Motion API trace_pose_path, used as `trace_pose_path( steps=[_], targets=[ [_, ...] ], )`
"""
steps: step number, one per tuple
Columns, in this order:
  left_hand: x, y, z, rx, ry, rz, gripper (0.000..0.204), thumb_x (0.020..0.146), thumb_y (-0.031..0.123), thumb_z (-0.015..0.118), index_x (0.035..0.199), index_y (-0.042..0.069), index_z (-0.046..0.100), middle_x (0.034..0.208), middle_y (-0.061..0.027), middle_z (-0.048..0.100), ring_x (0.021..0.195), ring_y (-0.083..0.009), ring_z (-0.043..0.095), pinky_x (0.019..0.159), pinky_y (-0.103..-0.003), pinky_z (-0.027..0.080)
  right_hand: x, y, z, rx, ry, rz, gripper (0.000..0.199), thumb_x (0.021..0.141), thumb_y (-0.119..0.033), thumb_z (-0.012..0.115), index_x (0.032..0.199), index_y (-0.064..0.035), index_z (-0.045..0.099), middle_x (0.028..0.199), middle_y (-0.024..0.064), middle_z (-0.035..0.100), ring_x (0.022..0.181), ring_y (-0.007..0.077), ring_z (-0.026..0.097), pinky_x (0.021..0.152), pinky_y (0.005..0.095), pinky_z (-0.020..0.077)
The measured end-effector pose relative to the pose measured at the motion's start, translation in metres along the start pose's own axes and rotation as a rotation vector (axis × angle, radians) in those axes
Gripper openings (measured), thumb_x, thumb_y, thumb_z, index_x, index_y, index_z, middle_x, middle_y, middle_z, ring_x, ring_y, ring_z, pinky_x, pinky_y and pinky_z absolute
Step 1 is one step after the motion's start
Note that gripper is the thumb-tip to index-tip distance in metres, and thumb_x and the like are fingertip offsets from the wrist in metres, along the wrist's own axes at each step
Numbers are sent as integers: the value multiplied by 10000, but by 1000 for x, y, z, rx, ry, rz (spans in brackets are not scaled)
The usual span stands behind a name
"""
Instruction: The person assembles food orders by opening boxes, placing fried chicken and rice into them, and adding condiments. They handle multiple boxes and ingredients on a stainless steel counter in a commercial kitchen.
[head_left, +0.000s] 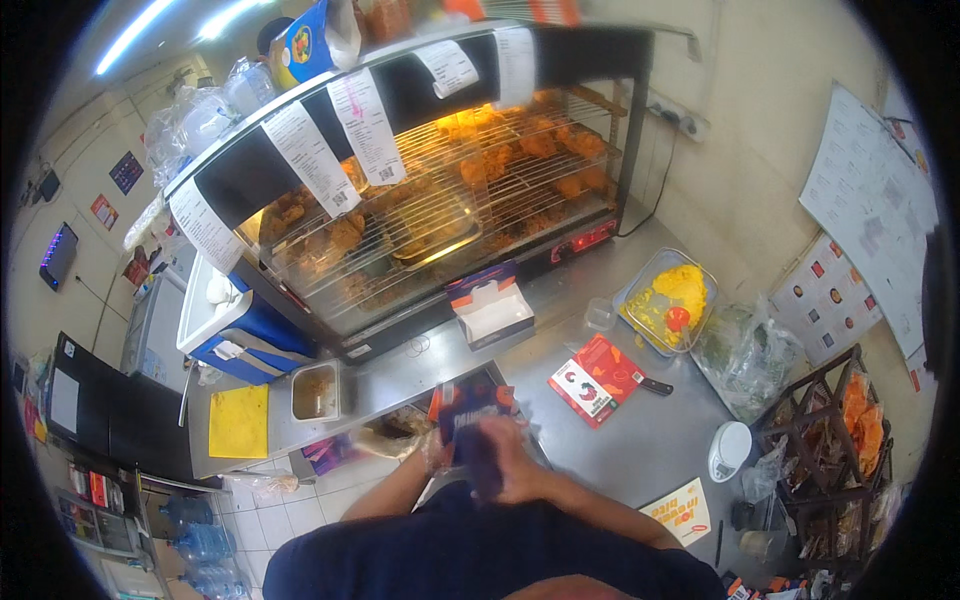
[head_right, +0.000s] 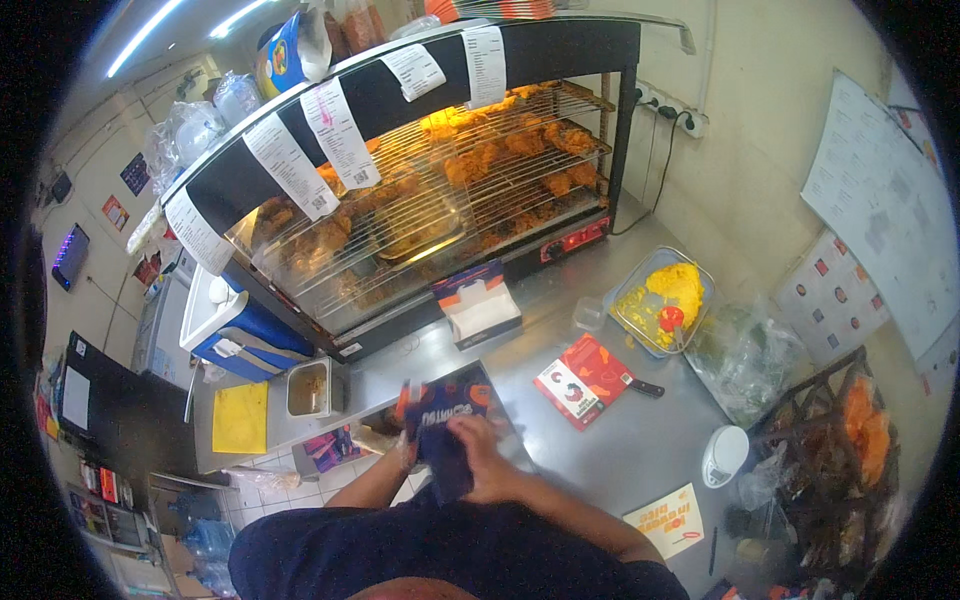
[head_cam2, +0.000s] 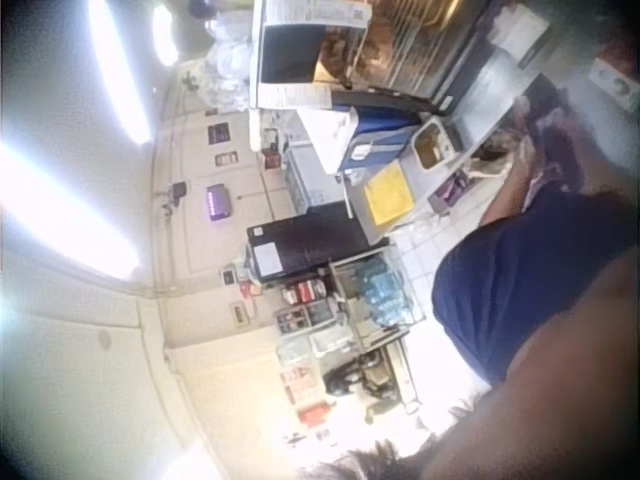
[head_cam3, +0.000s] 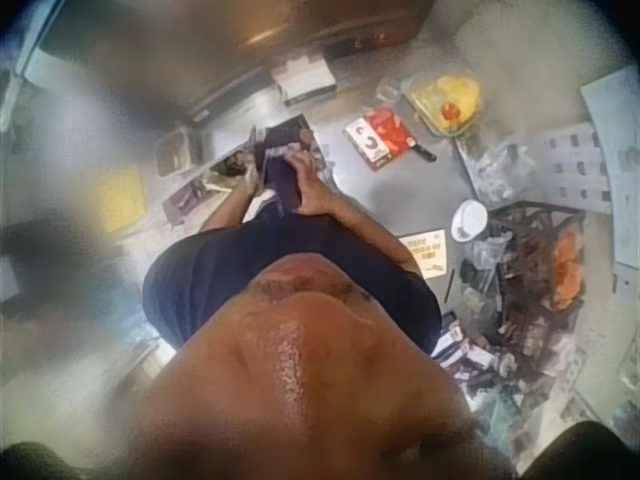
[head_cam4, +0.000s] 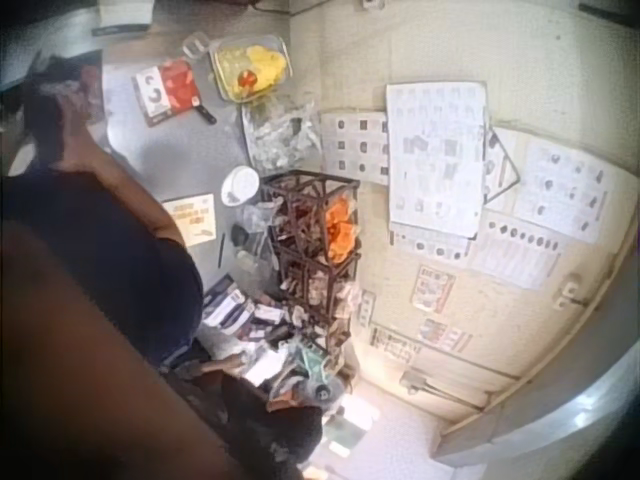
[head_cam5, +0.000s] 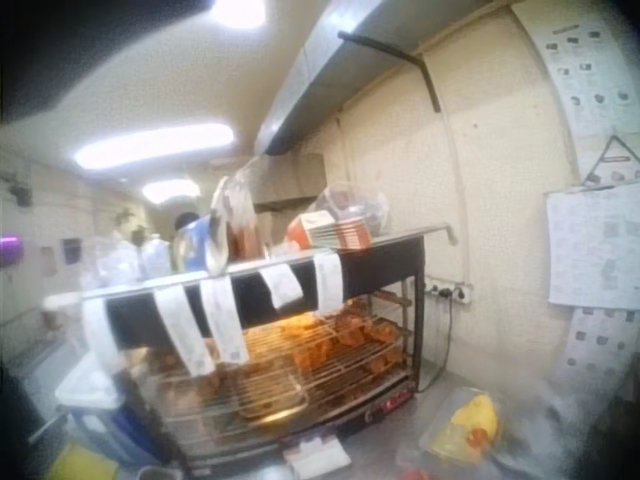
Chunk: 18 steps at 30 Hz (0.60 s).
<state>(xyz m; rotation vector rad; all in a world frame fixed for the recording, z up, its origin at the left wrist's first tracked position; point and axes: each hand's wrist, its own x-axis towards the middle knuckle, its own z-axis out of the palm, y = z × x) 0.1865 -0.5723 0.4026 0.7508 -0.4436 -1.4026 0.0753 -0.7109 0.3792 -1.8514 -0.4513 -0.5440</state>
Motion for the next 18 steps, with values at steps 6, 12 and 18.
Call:
trace_pose_path(
  steps=[6,12,18],
  targets=[
    [26,-83,-48,89,643,193,536,876,134,611,1358,87,380,1269,-99,514,1113,-240,549,940,-361,477,22,18,-2,-64,70,101,643,745,-113,751,1292,3,434,1405,195,404,1309,286,398,1026,400,358],
    [52,-58,-64,-2,704,787,524,882,146,599,1354,97,380,1265,-100,502,1117,-239,537,951,-368,463,54,35,72,74,938,471,741,746,55,682,1350,-47,265,1168,159,534,1101,254,532,935,344,442],
    [56,-2,-81,-45,565,1074,511,887,158,587,1351,107,379,1262,-100,491,1121,-237,524,961,-375,448,109,87,61,1287,1145,550,299,966,-311,409,1183,-116,479,1119,69,543,1047,227,548,922,385,473]
  ],
)
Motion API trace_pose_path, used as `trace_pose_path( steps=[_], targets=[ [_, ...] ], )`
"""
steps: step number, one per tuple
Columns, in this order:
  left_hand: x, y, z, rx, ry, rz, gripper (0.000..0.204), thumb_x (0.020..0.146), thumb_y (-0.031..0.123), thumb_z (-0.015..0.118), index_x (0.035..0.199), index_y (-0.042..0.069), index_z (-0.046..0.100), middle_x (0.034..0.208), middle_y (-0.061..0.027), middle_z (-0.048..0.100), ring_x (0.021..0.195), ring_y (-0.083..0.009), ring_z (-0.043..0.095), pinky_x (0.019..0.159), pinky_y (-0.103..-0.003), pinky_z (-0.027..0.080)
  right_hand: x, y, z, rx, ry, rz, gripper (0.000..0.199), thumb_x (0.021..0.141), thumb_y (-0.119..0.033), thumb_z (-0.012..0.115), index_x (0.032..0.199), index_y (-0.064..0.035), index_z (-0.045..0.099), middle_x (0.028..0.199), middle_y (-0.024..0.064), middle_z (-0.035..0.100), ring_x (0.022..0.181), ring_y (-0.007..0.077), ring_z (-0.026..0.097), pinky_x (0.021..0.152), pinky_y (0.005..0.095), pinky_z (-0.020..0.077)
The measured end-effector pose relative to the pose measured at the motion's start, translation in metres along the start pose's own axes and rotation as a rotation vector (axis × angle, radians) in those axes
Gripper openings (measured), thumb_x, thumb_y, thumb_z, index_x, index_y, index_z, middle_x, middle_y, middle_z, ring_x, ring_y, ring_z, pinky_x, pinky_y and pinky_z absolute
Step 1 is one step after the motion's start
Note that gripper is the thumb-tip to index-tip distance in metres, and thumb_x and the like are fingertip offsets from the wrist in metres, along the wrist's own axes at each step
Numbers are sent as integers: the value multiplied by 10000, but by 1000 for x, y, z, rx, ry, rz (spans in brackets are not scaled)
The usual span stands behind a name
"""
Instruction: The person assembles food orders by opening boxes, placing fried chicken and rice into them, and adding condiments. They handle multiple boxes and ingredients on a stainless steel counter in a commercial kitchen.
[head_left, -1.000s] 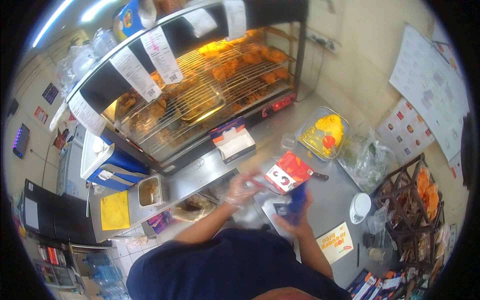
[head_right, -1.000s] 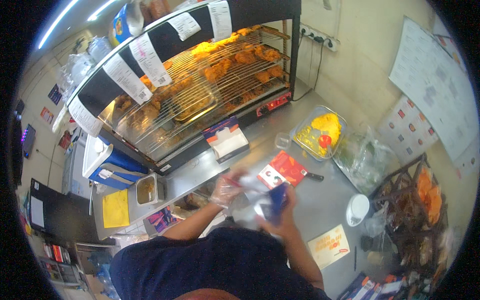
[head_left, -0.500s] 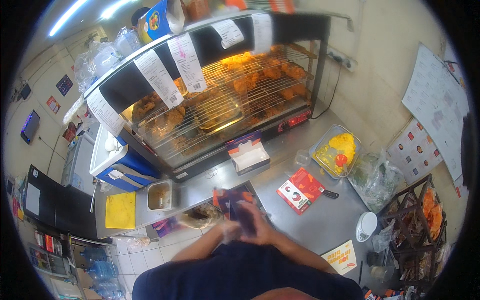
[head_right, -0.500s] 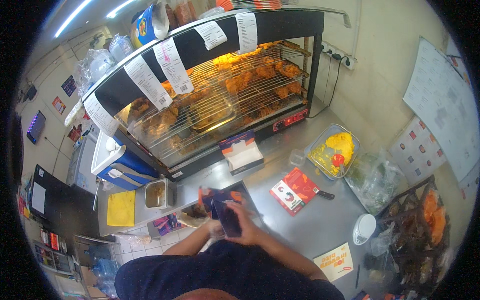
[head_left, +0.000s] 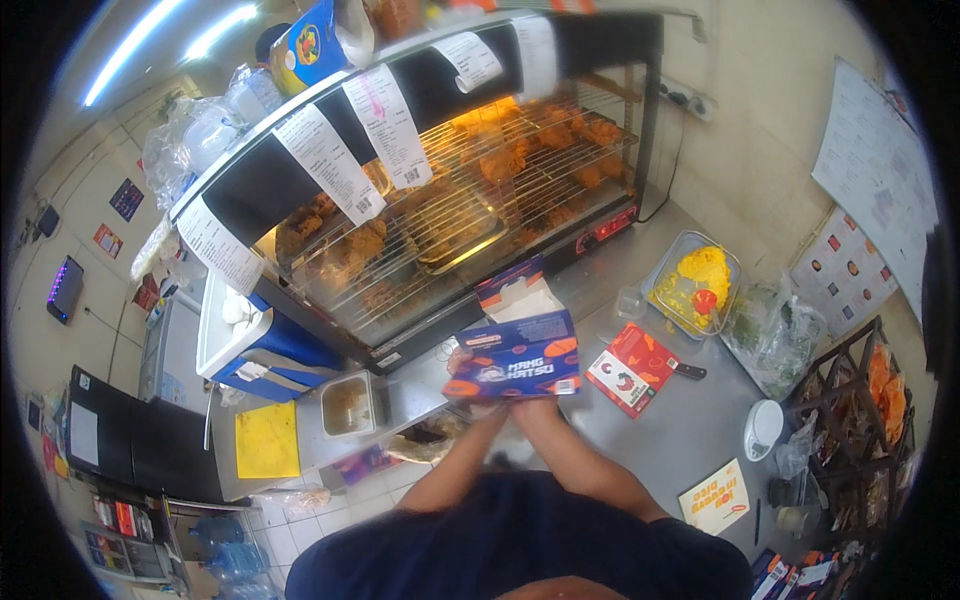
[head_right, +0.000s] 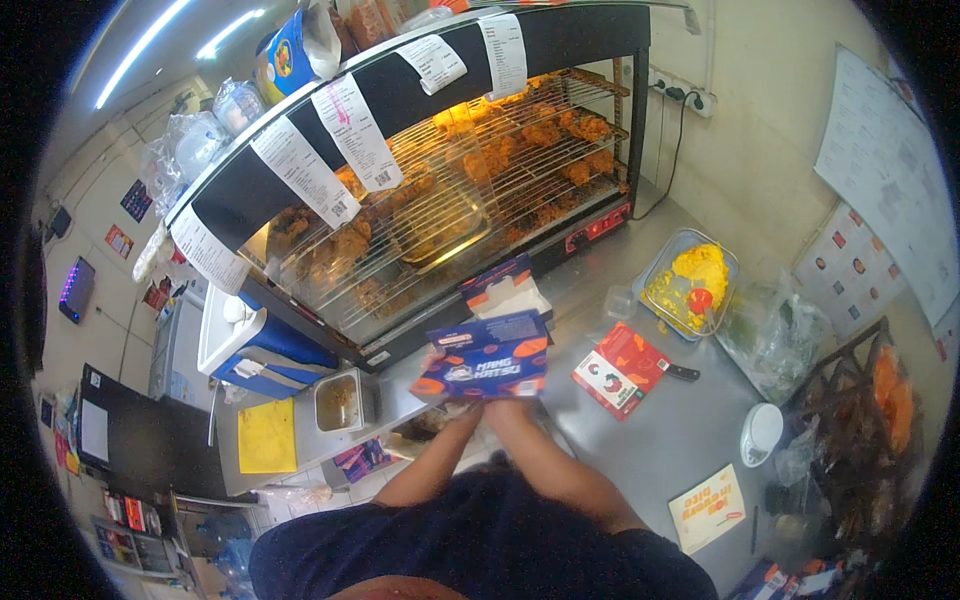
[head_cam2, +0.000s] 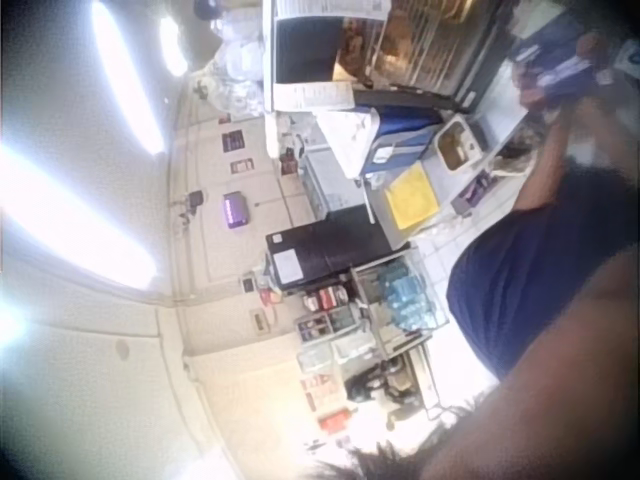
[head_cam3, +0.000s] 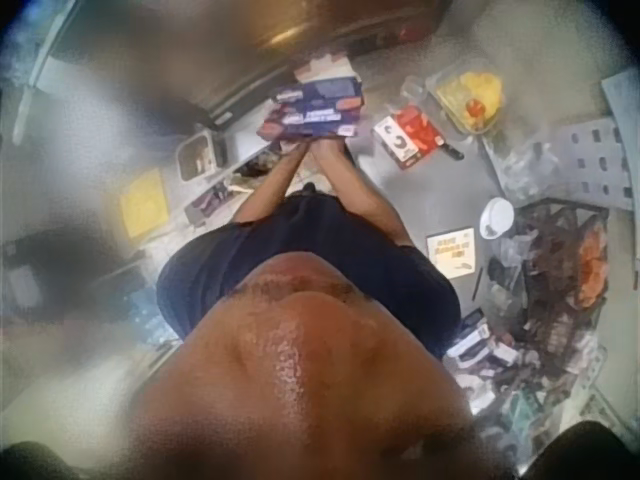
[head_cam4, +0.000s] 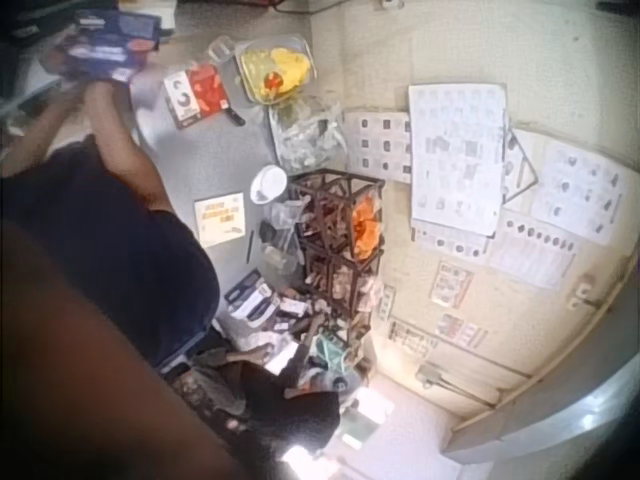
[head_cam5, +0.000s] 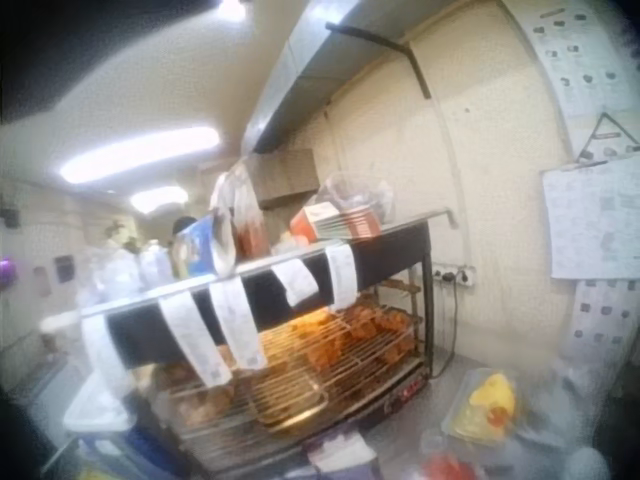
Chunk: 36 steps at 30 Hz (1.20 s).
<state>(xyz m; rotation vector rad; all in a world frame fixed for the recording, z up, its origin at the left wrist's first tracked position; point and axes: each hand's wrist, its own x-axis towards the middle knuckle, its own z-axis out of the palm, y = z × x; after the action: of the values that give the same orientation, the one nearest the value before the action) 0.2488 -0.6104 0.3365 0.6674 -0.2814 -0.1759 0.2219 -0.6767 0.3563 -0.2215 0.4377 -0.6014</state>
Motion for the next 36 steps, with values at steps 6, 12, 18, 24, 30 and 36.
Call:
trace_pose_path(
  steps=[6,12,18,24,30,36],
  targets=[
    [19,-1,1,-62,-12,70,499,892,170,576,1347,117,379,1258,-100,479,1125,-236,512,972,-383,434,35,11,-8,-398,-124,-82,418,974,-417,346,1254,-121,437,1194,76,525,1103,217,533,940,383,464],
    [25,5,-5,-89,-15,105,486,897,182,564,1343,127,379,1254,-100,468,1129,-235,499,983,-390,419,53,28,-35,-610,-278,-164,447,956,-381,415,1293,-87,401,1235,88,494,1111,208,516,928,365,470],
    [42,23,-20,-106,-22,165,474,902,194,552,1340,137,378,1250,-101,456,1133,-234,487,993,-397,405,43,-14,-45,-346,-490,349,503,944,-391,437,1305,-44,391,1201,114,529,1066,231,542,903,363,475],
    [48,25,-24,-84,15,149,462,908,206,541,1336,147,378,1246,-101,445,1137,-232,475,1004,-404,390,0,-44,-15,-1309,-536,-482,504,879,-162,609,1289,26,385,1129,146,578,1024,239,570,913,332,429],
    [13,20,-54,158,168,-177,724,842,134,640,1413,179,197,1306,-141,374,1096,-260,504,939,-400,483,-8,-78,5,-1412,-178,-967,688,778,-129,686,1355,26,342,1164,225,552,1072,344,557,965,394,398],
    [-35,80,-65,792,-319,-361,1067,770,137,757,1474,179,-44,1378,-169,394,1121,-255,522,1011,-438,375,1,-106,-24,-1902,-725,-194,442,843,-182,559,1268,-101,469,1047,223,619,974,401,591,840,422,473]
  ],
)
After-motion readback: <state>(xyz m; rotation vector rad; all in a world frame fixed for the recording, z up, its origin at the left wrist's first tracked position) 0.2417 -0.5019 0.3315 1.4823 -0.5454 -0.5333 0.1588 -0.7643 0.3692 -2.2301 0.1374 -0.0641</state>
